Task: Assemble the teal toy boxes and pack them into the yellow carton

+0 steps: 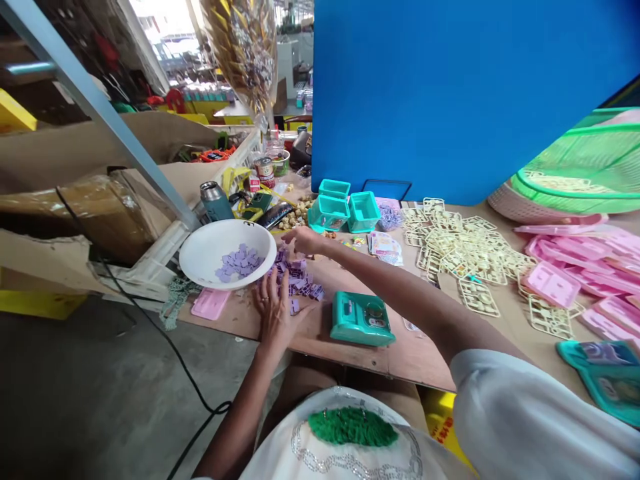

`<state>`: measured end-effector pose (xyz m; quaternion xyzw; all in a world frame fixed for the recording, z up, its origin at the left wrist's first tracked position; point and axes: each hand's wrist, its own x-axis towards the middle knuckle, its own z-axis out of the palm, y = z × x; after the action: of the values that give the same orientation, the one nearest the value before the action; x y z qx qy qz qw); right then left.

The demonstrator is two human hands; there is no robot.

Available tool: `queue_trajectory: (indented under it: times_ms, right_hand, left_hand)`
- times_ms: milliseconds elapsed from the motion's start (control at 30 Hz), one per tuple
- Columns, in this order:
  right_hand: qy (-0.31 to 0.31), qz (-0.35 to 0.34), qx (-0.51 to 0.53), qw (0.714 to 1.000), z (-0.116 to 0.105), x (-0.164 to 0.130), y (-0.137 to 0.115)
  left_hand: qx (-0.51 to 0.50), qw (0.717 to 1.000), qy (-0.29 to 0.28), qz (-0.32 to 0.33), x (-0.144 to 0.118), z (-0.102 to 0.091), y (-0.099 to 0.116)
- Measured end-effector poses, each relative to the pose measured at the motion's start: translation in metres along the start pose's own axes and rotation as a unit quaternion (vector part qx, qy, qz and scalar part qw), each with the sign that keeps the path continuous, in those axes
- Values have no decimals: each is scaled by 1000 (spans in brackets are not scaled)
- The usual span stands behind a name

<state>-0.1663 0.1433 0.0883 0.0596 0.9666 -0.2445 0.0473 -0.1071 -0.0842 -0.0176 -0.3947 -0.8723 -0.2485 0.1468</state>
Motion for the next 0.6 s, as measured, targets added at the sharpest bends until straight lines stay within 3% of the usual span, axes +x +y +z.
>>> queue_trajectory:
  times_ms: [100,200,333,467,600]
  right_hand:
    - [-20,60,77,995,-9,-24,19]
    - [-94,95,162,978,-3,-56,38]
    - [-141,117,281,942,20,-84,26]
    - [-38,143,341,928,14,-99,11]
    - [115,166,344,917,-35,-132,49]
  left_hand:
    - [-29,999,22,18,-11,-7,-6]
    - [-57,997,43,14,-17,-10,-8]
    - [-66,997,31,19,-14,-2,-2]
    - [-65,991,67,101,-11,11,1]
    - [-174,966,161,107,-2,23,-6]
